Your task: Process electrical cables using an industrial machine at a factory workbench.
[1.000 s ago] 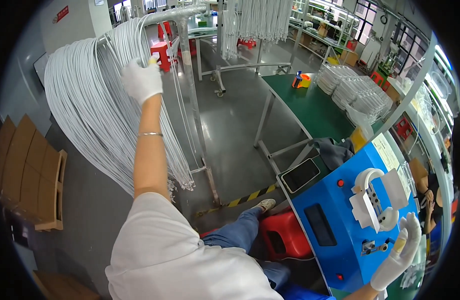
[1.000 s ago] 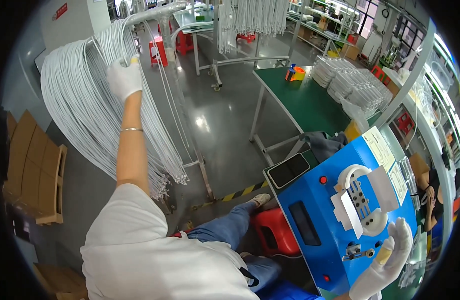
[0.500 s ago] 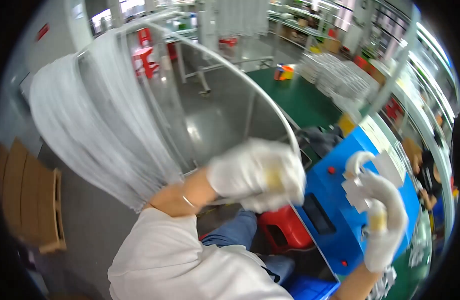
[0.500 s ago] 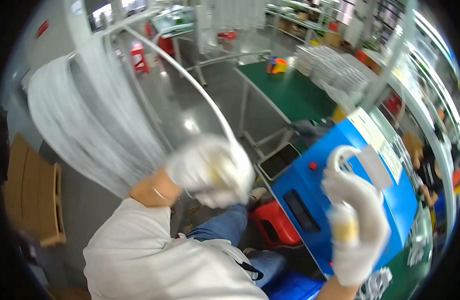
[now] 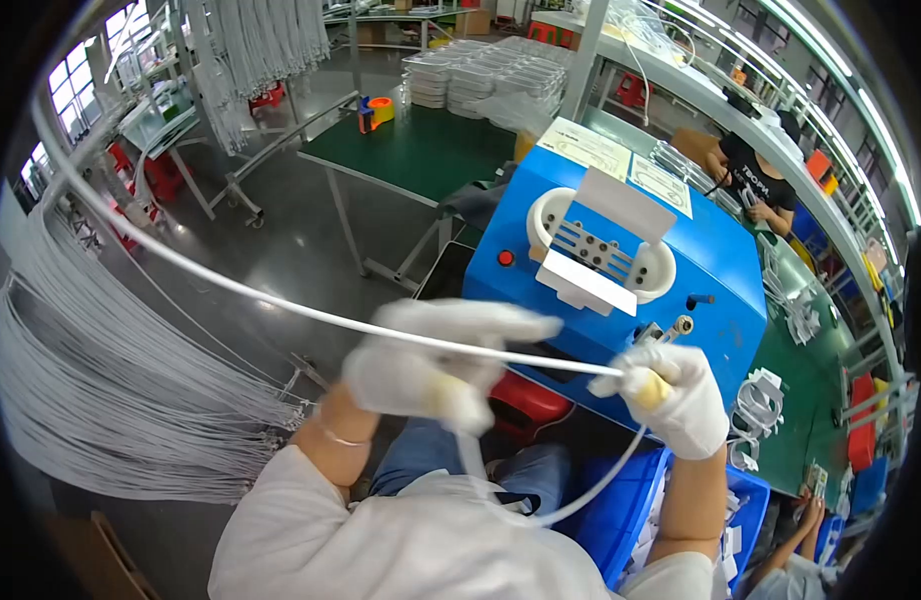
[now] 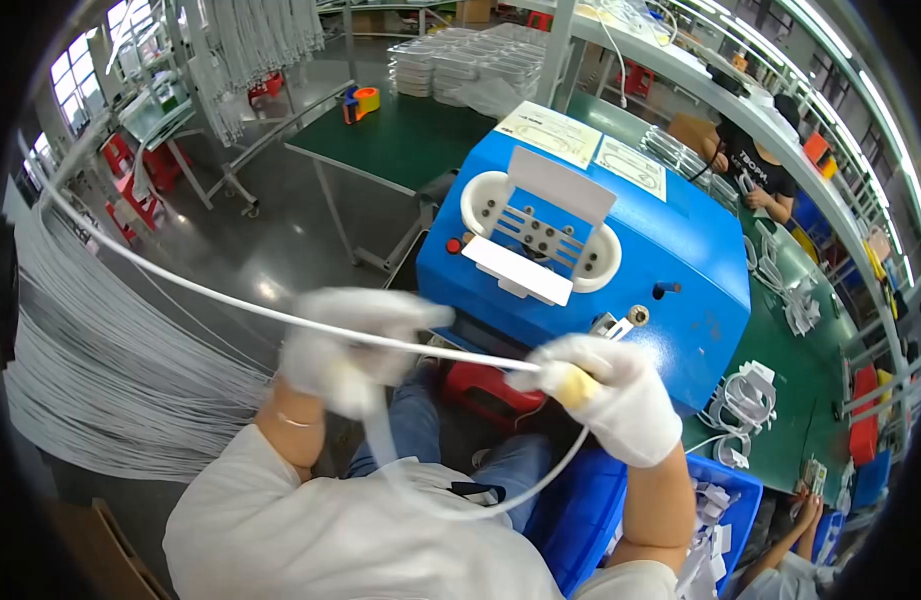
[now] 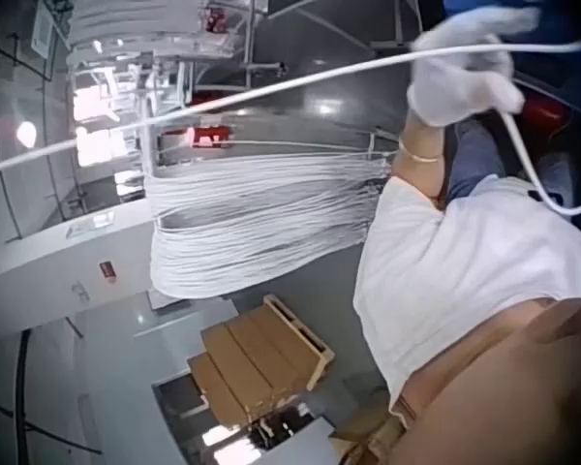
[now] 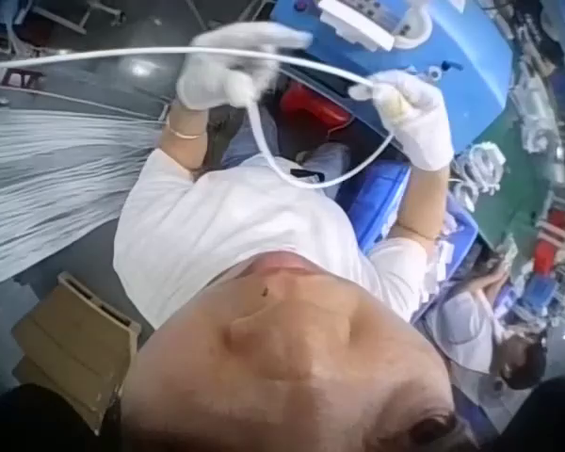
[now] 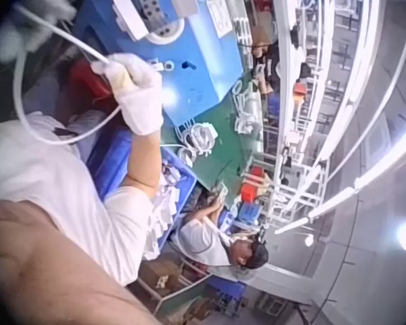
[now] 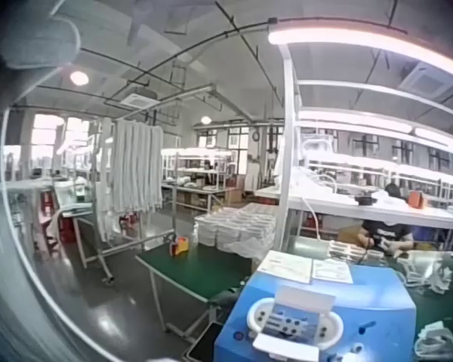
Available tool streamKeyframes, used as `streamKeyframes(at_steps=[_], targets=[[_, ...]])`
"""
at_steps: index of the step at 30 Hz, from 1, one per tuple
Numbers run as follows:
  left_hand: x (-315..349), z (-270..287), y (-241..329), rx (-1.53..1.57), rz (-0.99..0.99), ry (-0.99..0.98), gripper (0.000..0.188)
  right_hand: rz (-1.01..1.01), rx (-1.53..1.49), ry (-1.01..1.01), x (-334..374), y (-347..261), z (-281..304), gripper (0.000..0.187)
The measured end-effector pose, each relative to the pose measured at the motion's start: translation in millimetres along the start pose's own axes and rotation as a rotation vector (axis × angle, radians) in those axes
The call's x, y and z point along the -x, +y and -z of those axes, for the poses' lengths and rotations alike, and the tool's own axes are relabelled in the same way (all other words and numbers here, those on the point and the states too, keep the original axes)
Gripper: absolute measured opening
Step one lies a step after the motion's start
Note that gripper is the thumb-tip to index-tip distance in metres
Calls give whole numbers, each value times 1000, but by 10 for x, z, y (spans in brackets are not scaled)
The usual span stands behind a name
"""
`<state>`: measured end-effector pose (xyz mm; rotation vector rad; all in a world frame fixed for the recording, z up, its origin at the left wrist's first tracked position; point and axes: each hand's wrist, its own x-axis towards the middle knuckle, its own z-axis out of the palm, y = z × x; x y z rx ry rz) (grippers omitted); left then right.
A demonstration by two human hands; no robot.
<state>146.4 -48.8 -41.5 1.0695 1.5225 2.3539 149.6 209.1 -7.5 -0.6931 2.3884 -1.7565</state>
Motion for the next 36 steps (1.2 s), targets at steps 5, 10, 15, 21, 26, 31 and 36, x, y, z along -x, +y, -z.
streamKeyframes(at_steps=[5,10,15,21,26,31,36], targets=[[335,336,295,-105,-458,198,21,-224,-685,92,658,602,158,36],[534,453,542,134,-442,159,21,96,-1405,77,1110,1480,308,59],[645,431,687,198,-516,301,29,-39,-1615,234,1379,1719,225,63],[254,-59,-52,619,-101,76,31,46,592,1112,1123,962,208,30],[-265,-576,-522,626,292,-59,36,259,437,465,655,124,-147,31],[-408,-157,-617,389,175,114,28,-81,386,568,810,370,32,15],[-279,292,-549,366,148,329,37,-44,367,671,926,624,206,6]])
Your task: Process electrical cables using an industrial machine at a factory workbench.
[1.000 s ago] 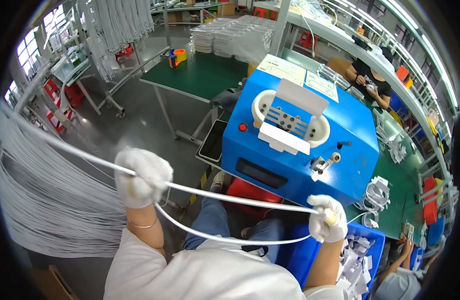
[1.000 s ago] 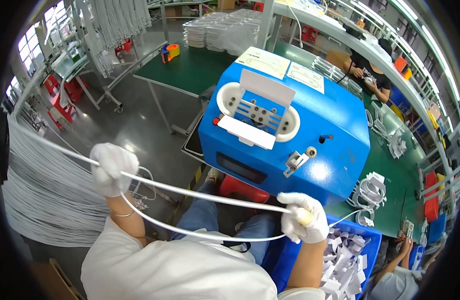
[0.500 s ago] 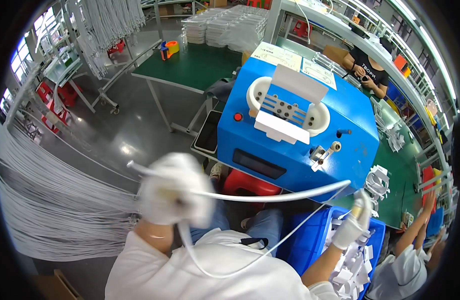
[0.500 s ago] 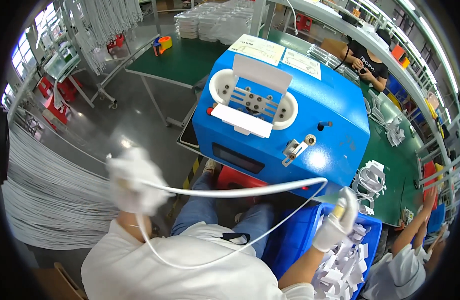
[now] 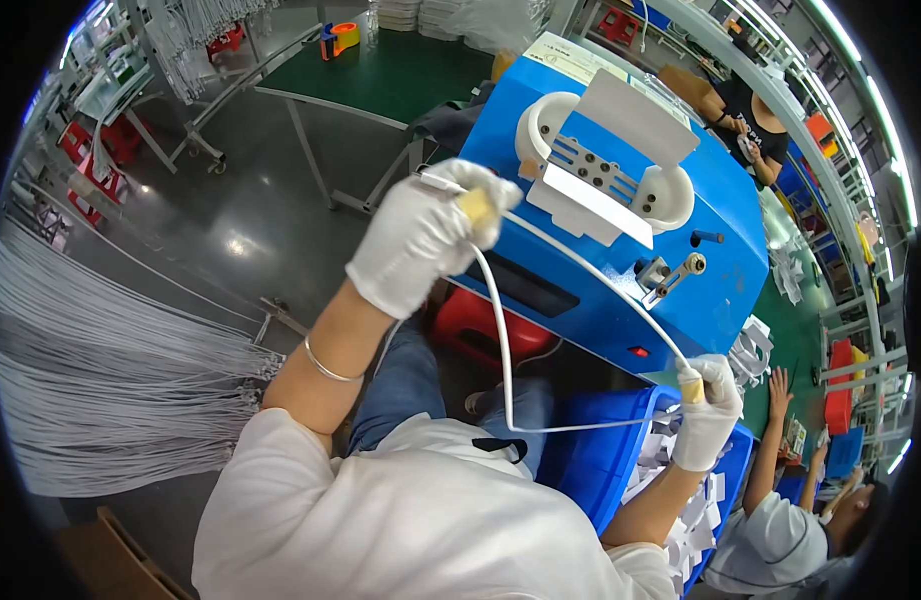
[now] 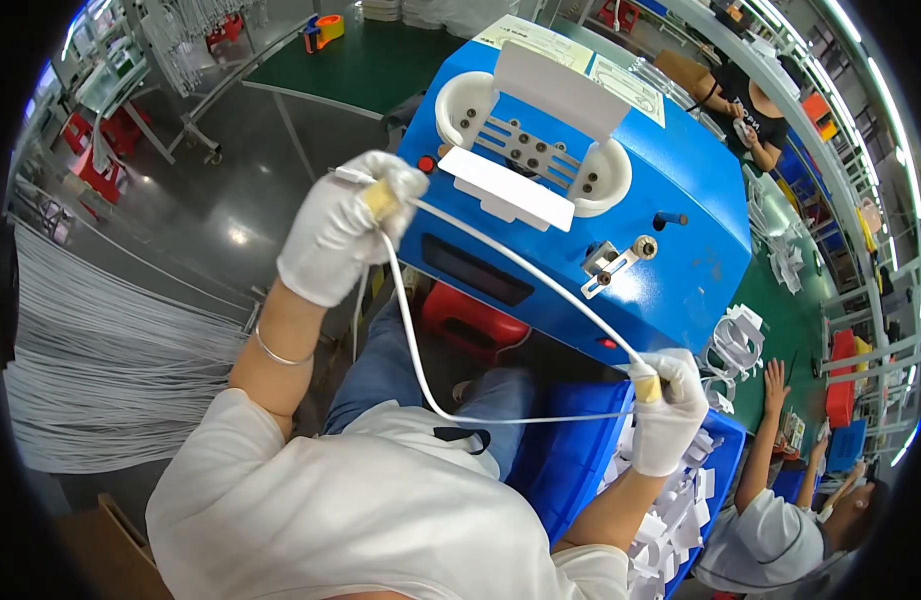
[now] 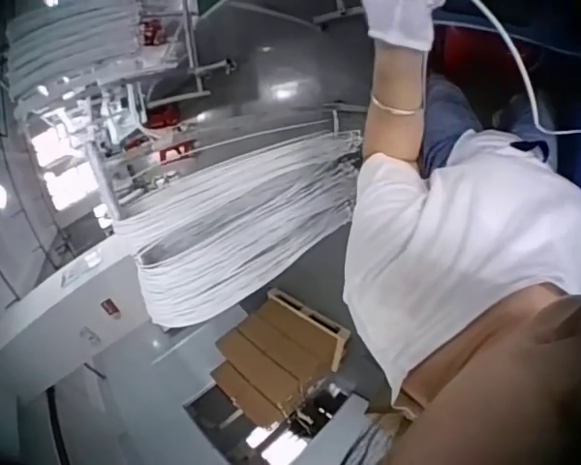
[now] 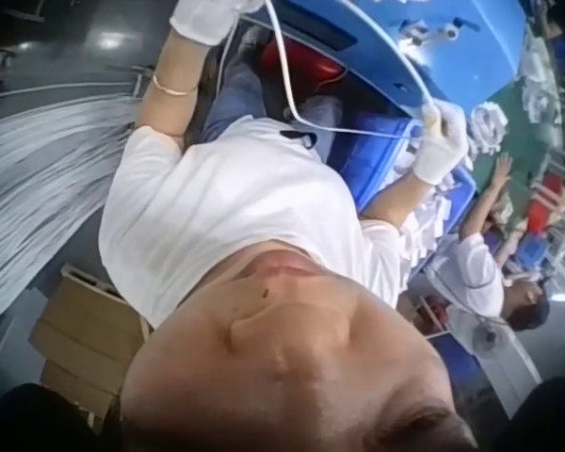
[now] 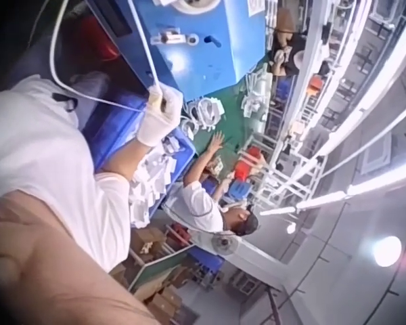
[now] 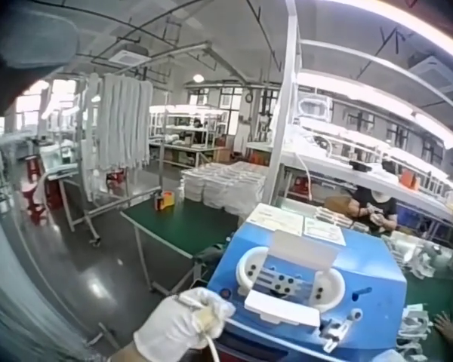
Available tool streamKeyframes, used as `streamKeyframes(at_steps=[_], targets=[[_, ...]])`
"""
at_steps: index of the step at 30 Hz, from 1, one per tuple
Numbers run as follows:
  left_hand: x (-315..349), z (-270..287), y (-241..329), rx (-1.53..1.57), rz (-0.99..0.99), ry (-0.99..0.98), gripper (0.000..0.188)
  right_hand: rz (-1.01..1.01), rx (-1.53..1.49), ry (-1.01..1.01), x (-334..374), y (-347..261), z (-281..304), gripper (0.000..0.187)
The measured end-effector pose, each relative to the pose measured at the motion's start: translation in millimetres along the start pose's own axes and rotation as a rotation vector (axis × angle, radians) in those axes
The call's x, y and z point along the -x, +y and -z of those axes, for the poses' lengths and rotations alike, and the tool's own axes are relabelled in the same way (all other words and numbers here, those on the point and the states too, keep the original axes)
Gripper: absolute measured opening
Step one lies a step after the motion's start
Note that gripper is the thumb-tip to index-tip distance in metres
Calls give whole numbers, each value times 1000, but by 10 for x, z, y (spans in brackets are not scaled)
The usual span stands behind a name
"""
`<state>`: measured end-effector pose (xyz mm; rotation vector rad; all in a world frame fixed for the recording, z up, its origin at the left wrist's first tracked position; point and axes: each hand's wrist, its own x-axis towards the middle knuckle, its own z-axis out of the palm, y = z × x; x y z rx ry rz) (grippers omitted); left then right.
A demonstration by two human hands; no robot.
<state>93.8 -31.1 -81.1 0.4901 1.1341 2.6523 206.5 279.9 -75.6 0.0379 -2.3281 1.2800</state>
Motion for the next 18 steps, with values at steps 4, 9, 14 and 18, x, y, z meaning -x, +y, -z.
streamKeyframes(at_steps=[4,9,14,18], targets=[[-36,17,172,-298,-57,141,36,68,63,81,-29,83,0,7],[-208,-41,328,-567,6,239,13,176,241,157,-78,15,23,6],[-403,-135,254,-682,-208,201,8,126,229,235,-80,-11,98,6],[-483,-59,241,-700,-45,253,10,124,171,239,-178,39,88,8]])
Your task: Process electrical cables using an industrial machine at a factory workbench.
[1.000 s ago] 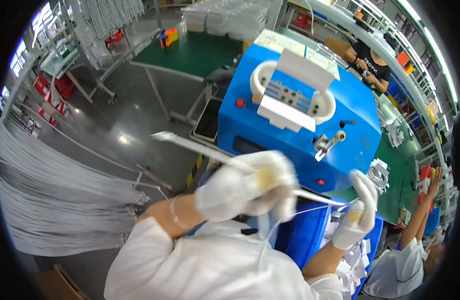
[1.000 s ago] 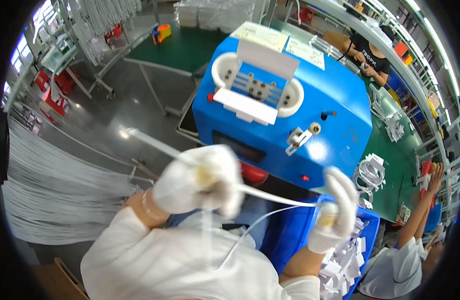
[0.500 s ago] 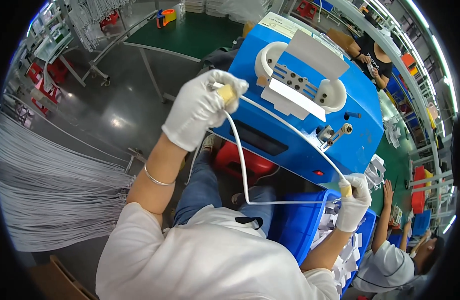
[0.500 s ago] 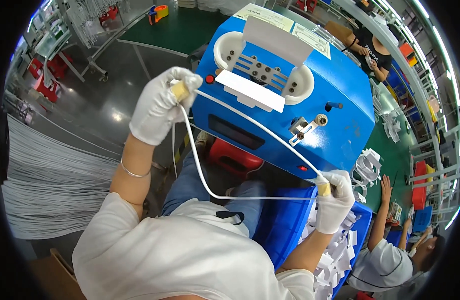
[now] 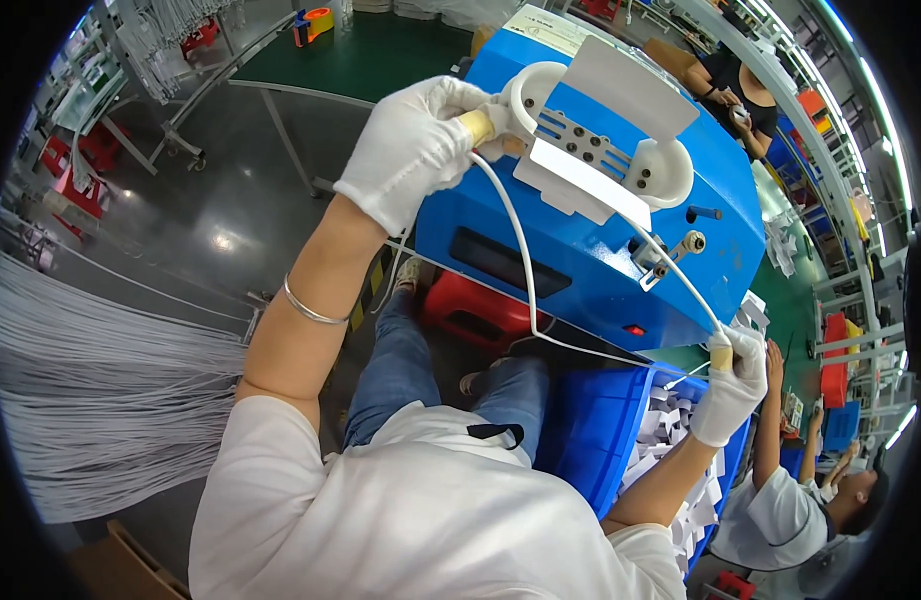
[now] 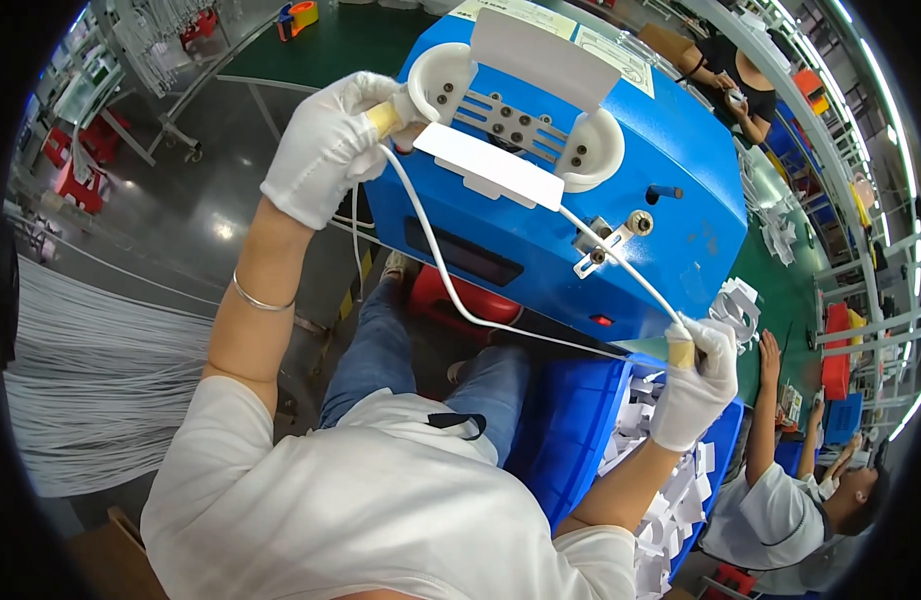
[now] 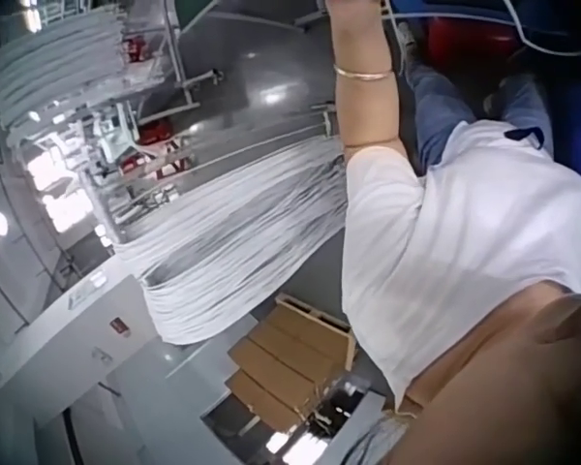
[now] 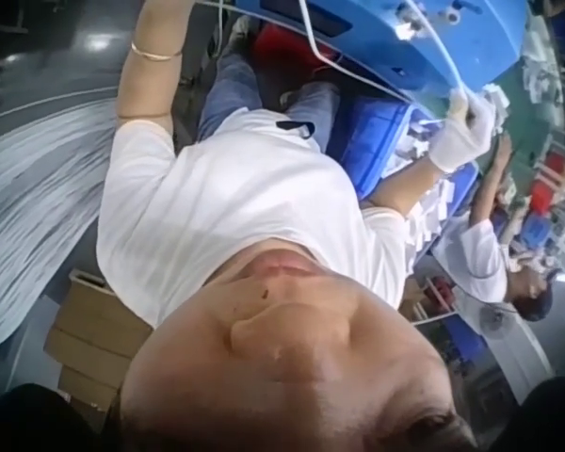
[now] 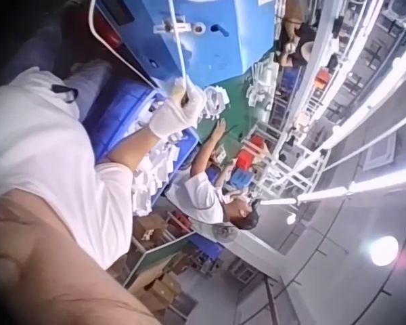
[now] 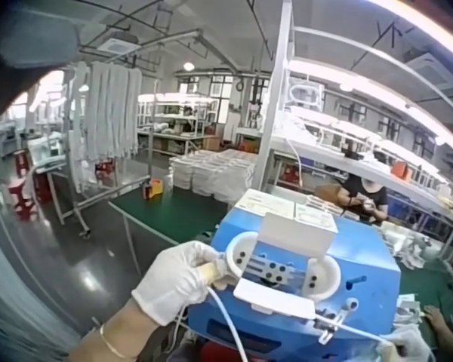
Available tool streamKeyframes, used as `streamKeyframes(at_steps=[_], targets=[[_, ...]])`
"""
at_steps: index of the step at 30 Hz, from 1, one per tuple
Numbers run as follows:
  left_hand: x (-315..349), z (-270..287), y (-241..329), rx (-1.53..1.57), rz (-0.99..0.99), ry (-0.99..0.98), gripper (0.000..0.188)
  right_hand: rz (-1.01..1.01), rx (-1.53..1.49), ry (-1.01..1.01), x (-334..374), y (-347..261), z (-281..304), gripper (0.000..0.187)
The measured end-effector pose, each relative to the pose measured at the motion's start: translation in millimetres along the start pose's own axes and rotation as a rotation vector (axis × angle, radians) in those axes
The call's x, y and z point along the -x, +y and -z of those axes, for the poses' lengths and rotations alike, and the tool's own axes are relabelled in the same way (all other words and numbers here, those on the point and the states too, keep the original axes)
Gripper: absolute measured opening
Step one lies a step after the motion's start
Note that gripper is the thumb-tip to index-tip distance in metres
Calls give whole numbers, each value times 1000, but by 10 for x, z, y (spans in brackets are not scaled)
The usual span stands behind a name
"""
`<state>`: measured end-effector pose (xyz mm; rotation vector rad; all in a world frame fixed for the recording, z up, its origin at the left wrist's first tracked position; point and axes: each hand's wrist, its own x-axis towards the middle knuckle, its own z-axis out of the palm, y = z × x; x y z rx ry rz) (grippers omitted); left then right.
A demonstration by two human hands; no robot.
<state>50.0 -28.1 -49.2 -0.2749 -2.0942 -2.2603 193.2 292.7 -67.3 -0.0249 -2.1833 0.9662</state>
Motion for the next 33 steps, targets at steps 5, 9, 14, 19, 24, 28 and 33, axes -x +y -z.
streamKeyframes(at_steps=[5,9,14,19,24,28,33], targets=[[26,-79,-125,-198,-398,80,13,-81,-87,-48,-160,139,77,4],[114,-152,-48,-446,-513,136,13,-91,-47,-44,-398,92,277,9],[37,-39,-152,-482,-455,120,16,-83,72,-61,-789,75,195,16],[12,-52,-180,-657,-575,137,15,-60,150,-230,-1014,371,-5,17],[-62,-10,-161,-366,-277,44,20,-123,18,-110,-957,289,47,12],[126,-35,83,-342,-62,19,36,-80,-9,-73,-857,222,104,12],[476,118,169,-351,-30,-43,41,-189,-30,-106,-720,154,240,15]])
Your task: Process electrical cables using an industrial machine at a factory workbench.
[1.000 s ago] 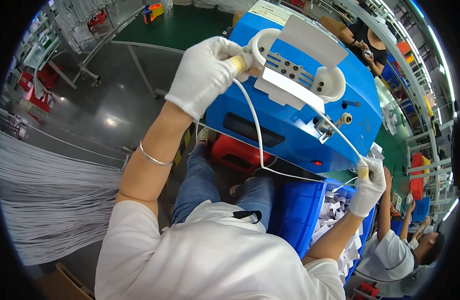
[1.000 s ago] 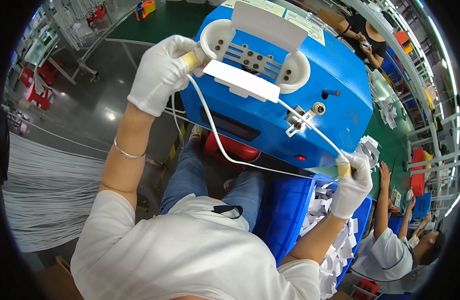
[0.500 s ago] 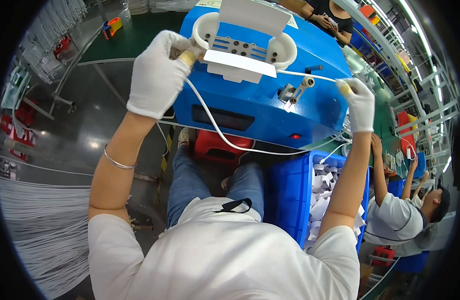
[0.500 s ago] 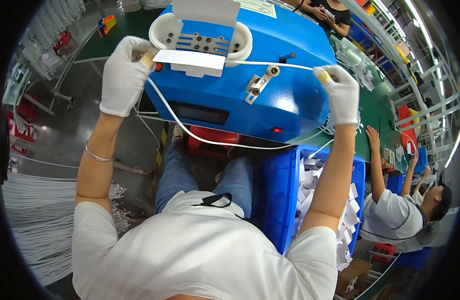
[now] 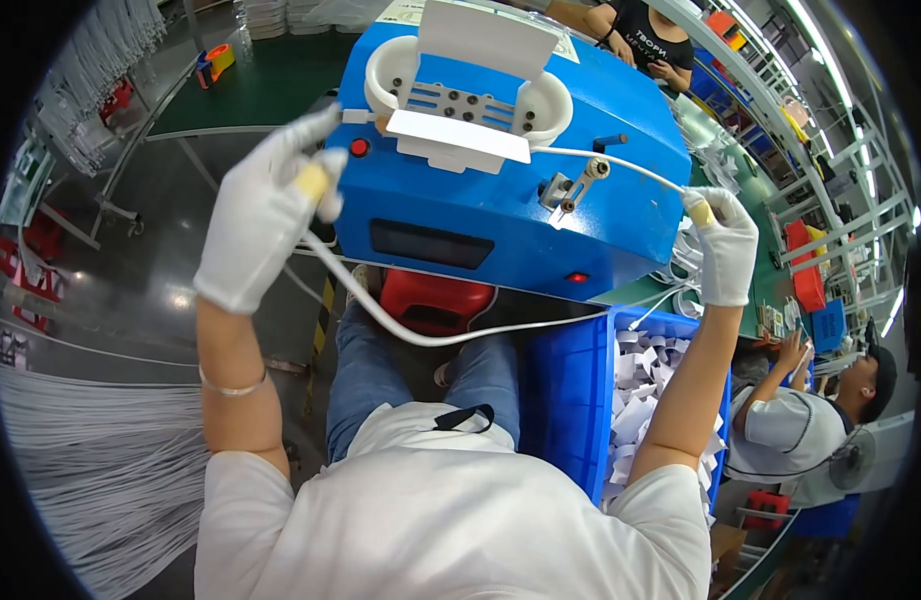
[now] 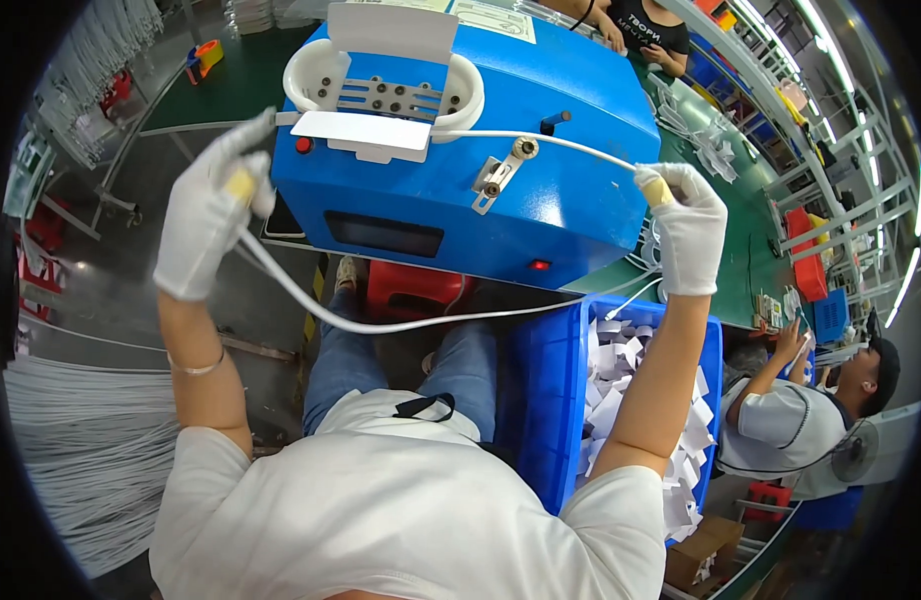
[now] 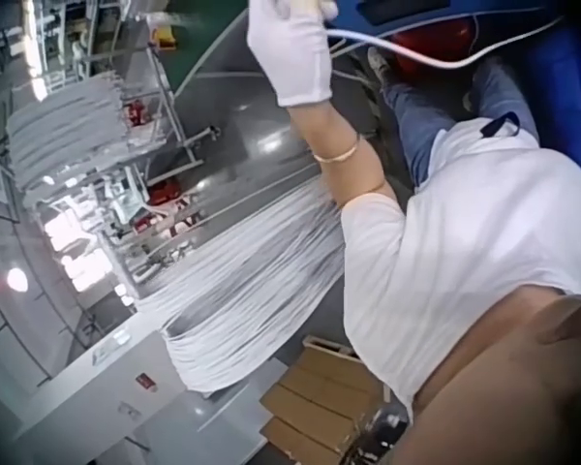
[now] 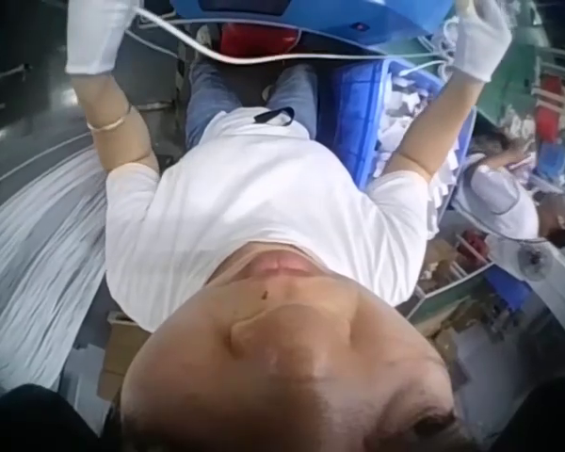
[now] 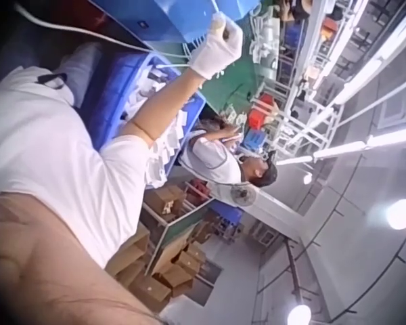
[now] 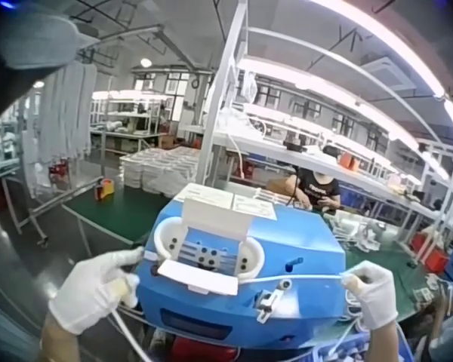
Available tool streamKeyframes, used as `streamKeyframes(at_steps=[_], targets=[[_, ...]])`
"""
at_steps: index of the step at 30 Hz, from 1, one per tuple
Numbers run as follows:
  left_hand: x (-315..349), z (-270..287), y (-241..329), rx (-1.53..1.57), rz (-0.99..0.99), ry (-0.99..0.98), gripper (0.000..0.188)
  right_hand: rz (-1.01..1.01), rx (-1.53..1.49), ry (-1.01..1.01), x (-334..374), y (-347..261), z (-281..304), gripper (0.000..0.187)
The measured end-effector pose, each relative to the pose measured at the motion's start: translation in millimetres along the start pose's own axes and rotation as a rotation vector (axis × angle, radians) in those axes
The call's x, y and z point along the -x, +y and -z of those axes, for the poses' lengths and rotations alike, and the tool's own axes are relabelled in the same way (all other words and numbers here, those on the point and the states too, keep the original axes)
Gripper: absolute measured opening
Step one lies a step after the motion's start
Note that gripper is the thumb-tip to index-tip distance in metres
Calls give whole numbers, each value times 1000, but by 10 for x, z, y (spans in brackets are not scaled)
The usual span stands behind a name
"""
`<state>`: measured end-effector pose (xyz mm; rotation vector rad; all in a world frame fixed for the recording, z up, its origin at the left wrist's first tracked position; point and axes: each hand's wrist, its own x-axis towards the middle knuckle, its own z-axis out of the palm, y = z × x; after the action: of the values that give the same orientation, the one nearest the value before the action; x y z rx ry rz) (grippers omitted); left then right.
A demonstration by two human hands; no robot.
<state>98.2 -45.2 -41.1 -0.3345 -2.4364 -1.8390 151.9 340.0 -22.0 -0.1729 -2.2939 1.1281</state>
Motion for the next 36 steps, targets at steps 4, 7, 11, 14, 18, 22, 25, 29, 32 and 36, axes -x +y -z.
streamKeyframes(at_steps=[4,7,11,14,18,22,25,29,32,36], targets=[[338,187,-89,138,133,-517,35,-77,-2,-4,159,75,156,18],[492,227,-181,203,271,-840,33,-251,-25,5,315,165,339,18],[580,-161,-380,135,259,-1009,30,-320,-225,-67,528,439,545,19],[603,-607,-553,24,213,-1143,32,-388,-248,-78,640,352,516,22],[790,-1099,-879,81,199,-1224,34,-442,-373,-126,685,317,413,23],[821,-1367,-848,133,478,-1325,37,-475,-507,-193,722,224,249,24],[865,-1460,-1025,33,301,-1285,38,-525,-543,-283,694,54,33,25],[855,-1391,-1170,96,346,-1148,42,-477,-577,-342,619,-53,-145,28],[873,-1332,-1335,40,368,-1131,43,-428,-642,-268,610,-39,-167,28],[926,-1351,-1393,-48,379,-1158,44,-481,-745,-336,618,-32,-164,27]])
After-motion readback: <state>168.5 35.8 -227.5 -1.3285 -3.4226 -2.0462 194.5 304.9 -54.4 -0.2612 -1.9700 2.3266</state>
